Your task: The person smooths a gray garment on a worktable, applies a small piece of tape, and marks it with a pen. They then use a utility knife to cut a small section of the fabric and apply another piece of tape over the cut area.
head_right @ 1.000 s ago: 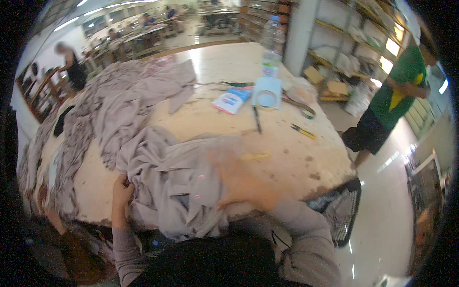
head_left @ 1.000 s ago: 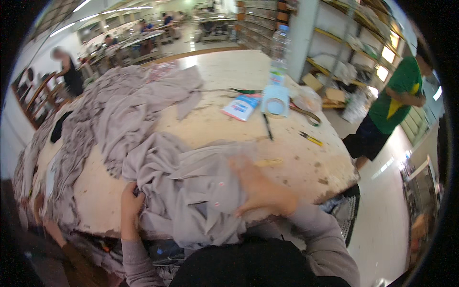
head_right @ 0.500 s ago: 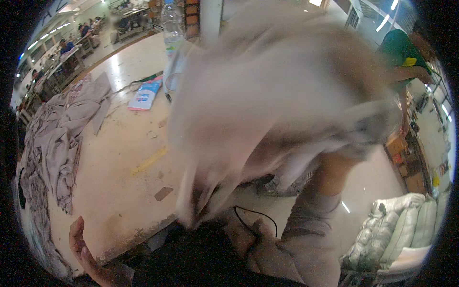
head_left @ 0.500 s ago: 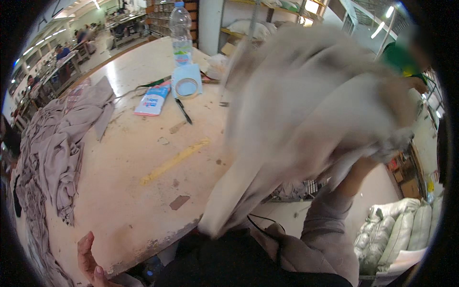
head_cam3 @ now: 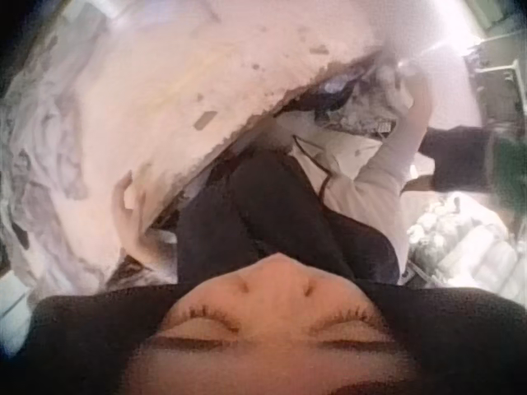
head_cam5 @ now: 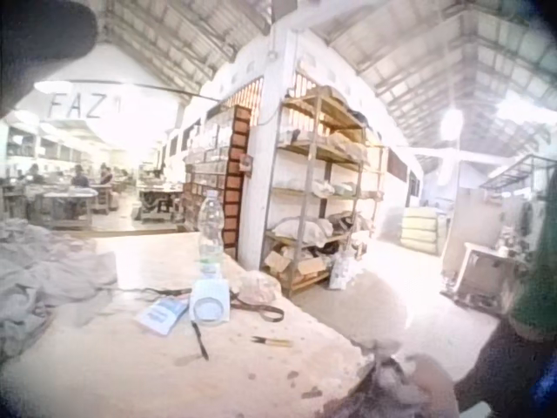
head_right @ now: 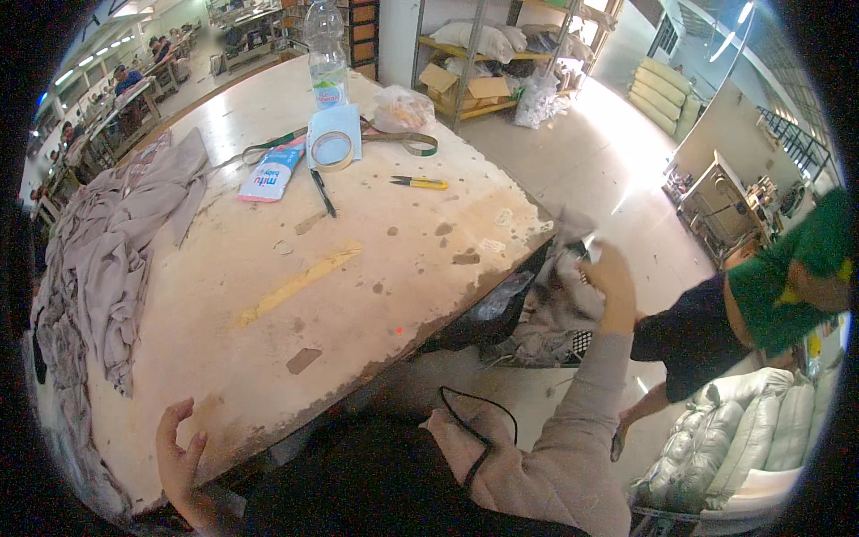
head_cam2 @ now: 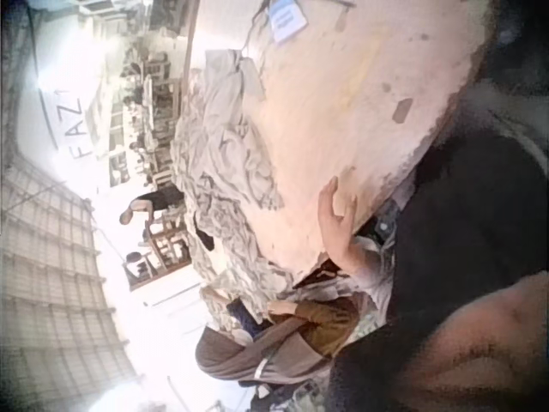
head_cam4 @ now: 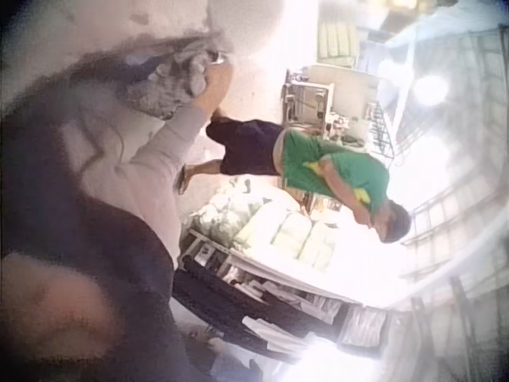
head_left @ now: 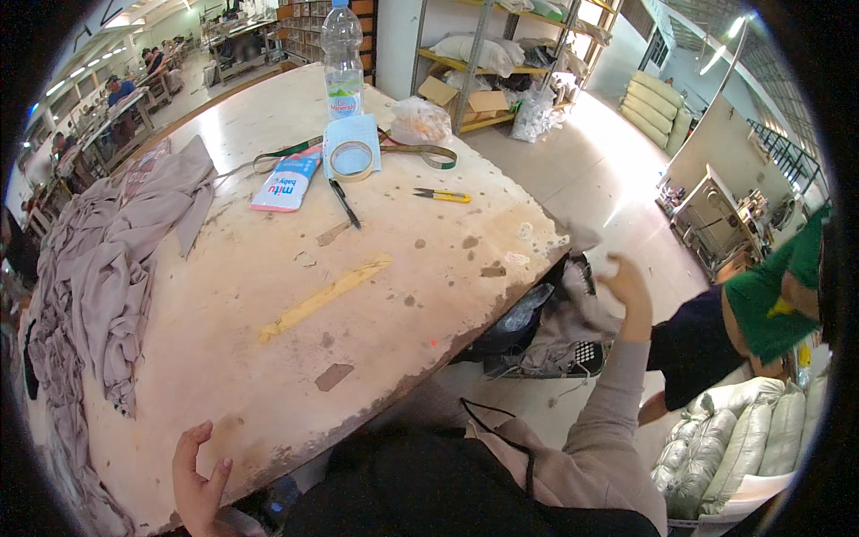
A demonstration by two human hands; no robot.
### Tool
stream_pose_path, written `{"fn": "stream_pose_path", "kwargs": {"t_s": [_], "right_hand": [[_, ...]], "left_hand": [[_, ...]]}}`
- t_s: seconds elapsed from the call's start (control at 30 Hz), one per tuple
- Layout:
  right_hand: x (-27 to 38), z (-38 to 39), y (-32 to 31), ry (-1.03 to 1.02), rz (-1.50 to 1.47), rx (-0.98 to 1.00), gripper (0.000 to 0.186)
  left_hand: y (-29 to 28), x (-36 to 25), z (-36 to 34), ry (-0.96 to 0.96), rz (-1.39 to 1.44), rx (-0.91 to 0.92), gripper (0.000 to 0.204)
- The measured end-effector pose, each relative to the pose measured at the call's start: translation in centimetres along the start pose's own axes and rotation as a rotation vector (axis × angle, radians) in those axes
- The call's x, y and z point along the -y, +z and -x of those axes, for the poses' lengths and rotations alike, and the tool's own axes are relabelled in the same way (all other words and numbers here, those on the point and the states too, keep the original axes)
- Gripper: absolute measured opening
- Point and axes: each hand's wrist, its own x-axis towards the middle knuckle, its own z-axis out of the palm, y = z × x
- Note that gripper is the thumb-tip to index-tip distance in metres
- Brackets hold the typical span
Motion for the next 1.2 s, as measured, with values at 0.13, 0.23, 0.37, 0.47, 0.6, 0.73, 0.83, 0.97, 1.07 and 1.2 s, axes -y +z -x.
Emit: {"fn": "stream_pose_path", "kwargs": {"t_s": [0.13,0.23,0.37,0.47,0.6,0.73,0.83,0.97,1.07,1.2], "right_hand": [[9.7,0.8,-5.3,-0.329,-0.184,-0.5,0.046],[18.2,2.6,-5.1,-0.703,-0.403,-0.423,0.041],[29.7,5.9,1.4,-1.222,-0.515,0.062,0.043],[36.4,8.3,9.3,-1.337,-0.486,0.361,0.046],[38.0,9.9,16.4,-1.539,-0.283,0.218,0.047],[37.7,8.7,17.8,-1.491,-0.324,0.315,0.05],[37.9,8.5,17.1,-1.466,-0.342,0.321,0.051],[38.3,9.3,16.8,-1.439,-0.343,0.275,0.052],[38.0,9.0,17.4,-1.22,-0.848,0.407,0.053],[37.3,6.9,18.5,-1.249,-0.756,0.875,0.044]], "left_hand": [[-0.1,0.1,-0.3,-0.089,-0.003,-0.002,0.046],[0.2,0.7,-0.6,-0.103,-0.101,0.03,0.046],[0.2,3.2,-2.5,-0.061,0.073,0.161,0.046],[-0.7,6.4,-6.4,-0.206,0.156,0.063,0.05],[-2.2,11.9,-11.7,-0.098,-0.644,-0.726,0.044],[-7.0,16.5,-17.3,-0.354,-0.627,-0.938,0.047],[-10.8,15.4,-20.2,-0.439,-0.469,-0.672,0.047],[-9.0,4.8,-20.9,0.096,-0.397,-0.889,0.045],[-0.7,-4.1,-15.7,0.432,-0.267,-0.321,0.044],[5.7,-7.4,-10.1,0.622,-0.067,0.354,0.047]]}}
